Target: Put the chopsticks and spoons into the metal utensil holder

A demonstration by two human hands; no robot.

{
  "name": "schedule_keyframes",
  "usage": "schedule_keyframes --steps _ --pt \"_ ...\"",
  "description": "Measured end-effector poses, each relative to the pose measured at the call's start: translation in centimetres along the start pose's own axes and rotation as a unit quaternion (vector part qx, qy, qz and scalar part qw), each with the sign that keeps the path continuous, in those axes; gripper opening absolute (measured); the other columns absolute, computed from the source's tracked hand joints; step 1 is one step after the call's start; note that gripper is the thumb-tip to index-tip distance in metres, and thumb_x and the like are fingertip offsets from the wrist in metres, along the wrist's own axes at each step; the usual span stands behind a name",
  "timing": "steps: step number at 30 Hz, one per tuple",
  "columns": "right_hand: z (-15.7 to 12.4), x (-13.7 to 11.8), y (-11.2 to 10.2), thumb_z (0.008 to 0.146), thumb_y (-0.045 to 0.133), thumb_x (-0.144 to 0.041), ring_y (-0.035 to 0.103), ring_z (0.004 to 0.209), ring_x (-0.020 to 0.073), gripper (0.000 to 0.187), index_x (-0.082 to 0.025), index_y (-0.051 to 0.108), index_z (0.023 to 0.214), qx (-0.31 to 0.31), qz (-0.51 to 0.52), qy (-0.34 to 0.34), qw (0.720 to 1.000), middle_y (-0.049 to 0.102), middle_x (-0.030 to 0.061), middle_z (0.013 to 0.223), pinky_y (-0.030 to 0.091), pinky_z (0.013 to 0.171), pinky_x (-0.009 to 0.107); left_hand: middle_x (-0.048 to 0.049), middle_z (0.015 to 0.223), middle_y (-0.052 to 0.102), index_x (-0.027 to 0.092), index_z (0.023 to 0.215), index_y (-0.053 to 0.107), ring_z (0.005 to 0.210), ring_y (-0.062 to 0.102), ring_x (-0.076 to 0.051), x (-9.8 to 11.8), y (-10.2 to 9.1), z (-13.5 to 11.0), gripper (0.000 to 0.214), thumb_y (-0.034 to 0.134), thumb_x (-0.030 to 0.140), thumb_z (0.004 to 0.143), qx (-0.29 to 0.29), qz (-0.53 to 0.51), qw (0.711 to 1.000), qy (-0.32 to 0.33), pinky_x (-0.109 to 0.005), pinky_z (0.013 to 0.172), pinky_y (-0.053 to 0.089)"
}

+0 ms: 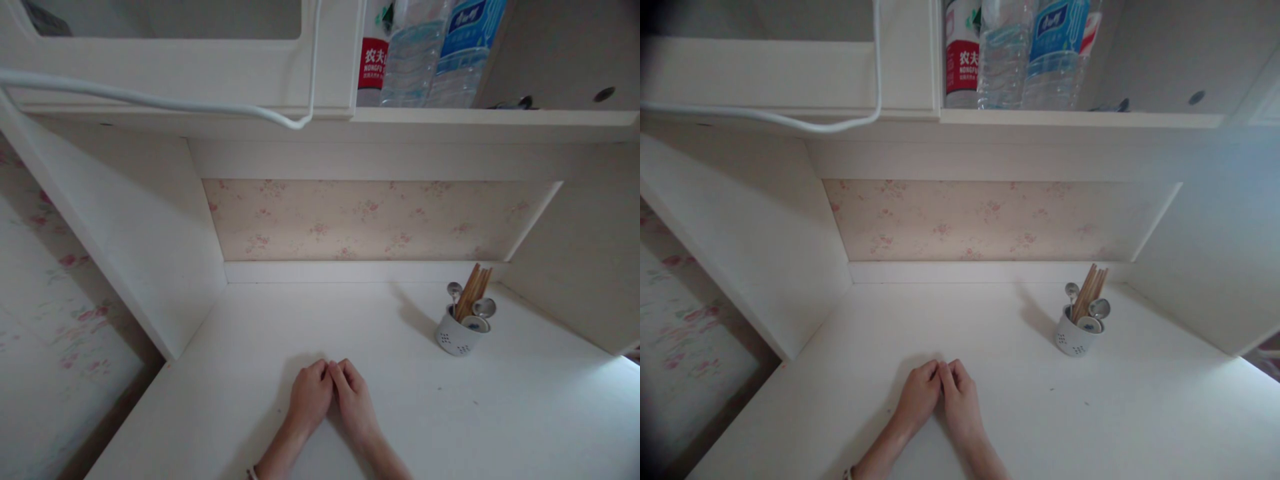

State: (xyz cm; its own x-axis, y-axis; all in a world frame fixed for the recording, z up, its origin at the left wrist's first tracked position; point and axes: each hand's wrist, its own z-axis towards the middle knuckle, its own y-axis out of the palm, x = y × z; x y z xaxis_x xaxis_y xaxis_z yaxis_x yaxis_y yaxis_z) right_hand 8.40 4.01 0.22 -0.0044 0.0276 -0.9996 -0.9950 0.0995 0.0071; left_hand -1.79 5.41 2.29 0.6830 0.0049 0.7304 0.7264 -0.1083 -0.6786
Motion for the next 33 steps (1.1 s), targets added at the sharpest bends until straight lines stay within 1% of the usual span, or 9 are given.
schedule_keyframes --steps 6,10,21,27,33 --pt "0.01 -0.16 -0.02 0.086 0.055 -0.053 0.043 0.064 0.0151 0.038 -0.020 0.055 0.066 0.003 -0.008 -0.010 1.000 0.049 -0.0025 0.063 0.038 0.058 0.024 -0.0069 0.081 0.073 0.019 0.077 0.064 0.076 0.065 -0.018 -0.18 0.15 0.11 0.036 0.035 0.033 0.094 0.009 -0.014 1.000 0.006 -0.025 0.067 0.039" --pt "-0.12 -0.36 -0.03 0.086 0.055 -0.054 0.043 0.064 0.0153 0.038 -0.020 0.055 0.067 -0.001 -0.006 -0.002 1.000 0.048 -0.0027 0.063 0.037 0.059 0.024 -0.0071 0.081 0.073 0.019 0.077 0.065 0.076 0.066 -0.018 -0.15 0.18 0.16 0.035 0.036 0.032 0.094 0.011 -0.016 1.000 0.005 -0.026 0.067 0.039" --pt "-0.04 -0.23 -0.01 0.087 0.053 -0.053 0.045 0.064 0.0154 0.038 -0.020 0.055 0.068 -0.007 -0.011 -0.004 1.000 0.050 -0.0028 0.063 0.038 0.060 0.025 -0.0076 0.088 0.074 0.019 0.084 0.067 0.082 0.066 -0.019 0.27 -0.13 -0.10 0.035 0.035 0.031 0.094 -0.003 -0.011 1.000 -0.002 -0.026 0.071 0.041" --pt "-0.07 -0.19 -0.08 0.086 0.055 -0.056 0.046 0.064 0.0157 0.039 -0.020 0.056 0.068 -0.002 -0.012 -0.005 1.000 0.051 -0.0028 0.064 0.038 0.060 0.025 -0.0077 0.086 0.074 0.020 0.082 0.066 0.081 0.066 -0.019 0.08 0.02 -0.02 0.035 0.036 0.031 0.094 0.004 0.000 1.000 0.000 -0.025 0.071 0.040" --pt "-0.04 -0.08 -0.06 0.087 0.054 -0.054 0.047 0.064 0.0155 0.038 -0.020 0.057 0.069 -0.005 -0.011 -0.004 1.000 0.053 -0.0023 0.064 0.038 0.060 0.025 -0.0072 0.084 0.074 0.020 0.079 0.065 0.079 0.066 -0.018 -0.05 0.11 -0.03 0.035 0.036 0.032 0.094 0.007 -0.003 1.000 0.004 -0.025 0.070 0.041"
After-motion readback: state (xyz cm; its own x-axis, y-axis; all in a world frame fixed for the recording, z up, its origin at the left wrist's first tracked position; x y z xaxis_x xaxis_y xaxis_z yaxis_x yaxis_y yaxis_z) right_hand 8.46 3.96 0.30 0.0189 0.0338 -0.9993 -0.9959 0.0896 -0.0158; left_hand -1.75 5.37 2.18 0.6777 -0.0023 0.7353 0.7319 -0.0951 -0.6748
